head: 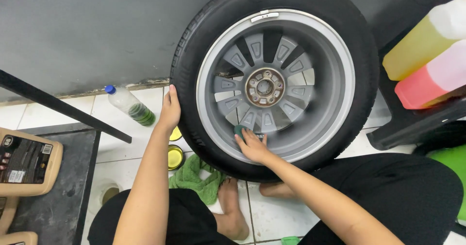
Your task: Polishing and cleaning the inner rim of a motorcycle wheel using a sponge, cleaning agent, and a cloth.
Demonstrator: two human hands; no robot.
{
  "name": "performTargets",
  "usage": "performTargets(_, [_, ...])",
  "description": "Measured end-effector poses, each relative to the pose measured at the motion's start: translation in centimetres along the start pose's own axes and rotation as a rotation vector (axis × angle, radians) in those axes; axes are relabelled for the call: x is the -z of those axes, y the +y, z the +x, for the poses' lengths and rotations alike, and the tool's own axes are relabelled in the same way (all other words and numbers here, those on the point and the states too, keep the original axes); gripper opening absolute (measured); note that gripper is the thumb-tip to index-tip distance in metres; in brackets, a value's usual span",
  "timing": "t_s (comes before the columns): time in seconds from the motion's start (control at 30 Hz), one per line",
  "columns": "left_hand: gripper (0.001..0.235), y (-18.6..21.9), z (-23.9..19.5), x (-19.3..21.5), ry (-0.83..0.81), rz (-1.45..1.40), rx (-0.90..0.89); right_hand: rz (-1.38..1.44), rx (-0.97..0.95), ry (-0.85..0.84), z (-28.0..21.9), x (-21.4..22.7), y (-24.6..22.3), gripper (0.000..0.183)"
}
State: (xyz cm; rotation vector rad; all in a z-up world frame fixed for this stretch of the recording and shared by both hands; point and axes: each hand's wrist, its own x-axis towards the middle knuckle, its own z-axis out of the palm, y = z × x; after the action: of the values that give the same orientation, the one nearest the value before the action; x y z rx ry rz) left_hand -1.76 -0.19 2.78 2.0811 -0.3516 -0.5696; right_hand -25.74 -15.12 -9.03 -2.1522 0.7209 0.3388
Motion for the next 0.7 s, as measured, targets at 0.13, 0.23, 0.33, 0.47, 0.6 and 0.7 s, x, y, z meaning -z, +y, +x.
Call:
performTargets(0.13, [0.097, 0.9, -1.2, 0.1, -0.001, 0.016, 0.002, 0.260, -0.004, 0.019, 0.0, 0.0, -4.5, 0.096])
performTargets(0.23, [0.096, 0.8, -0.4, 0.1, -0.008, 0.009, 0.006, 0.528, 0.157, 0.035, -0.7, 2.1, -9.4, 0.091])
performTargets(0.33, [0.097, 0.5, -0.4, 0.0, -0.009, 0.007, 0.010, 0.559, 0.212, 0.003, 0.1, 2.7, -10.4, 0.089])
performTargets(0.47, [0.096, 0.0, 0.2, 0.1, -0.014, 0.041, 0.022, 0.467, 0.170, 0.002, 5.1, 2.1, -8.1, 0.089])
performTargets(0.6, [0.095, 0.6, -0.3, 0.2, -0.028, 0.041, 0.023, 0.423, 0.091, 0.012, 10.5, -0.3, -5.0, 0.093])
performTargets(0.7, [0.095, 0.2, 0.3, 0.2, -0.031, 0.041, 0.020, 0.431, 0.109, 0.054, 5.4, 0.7, -6.8, 0.077])
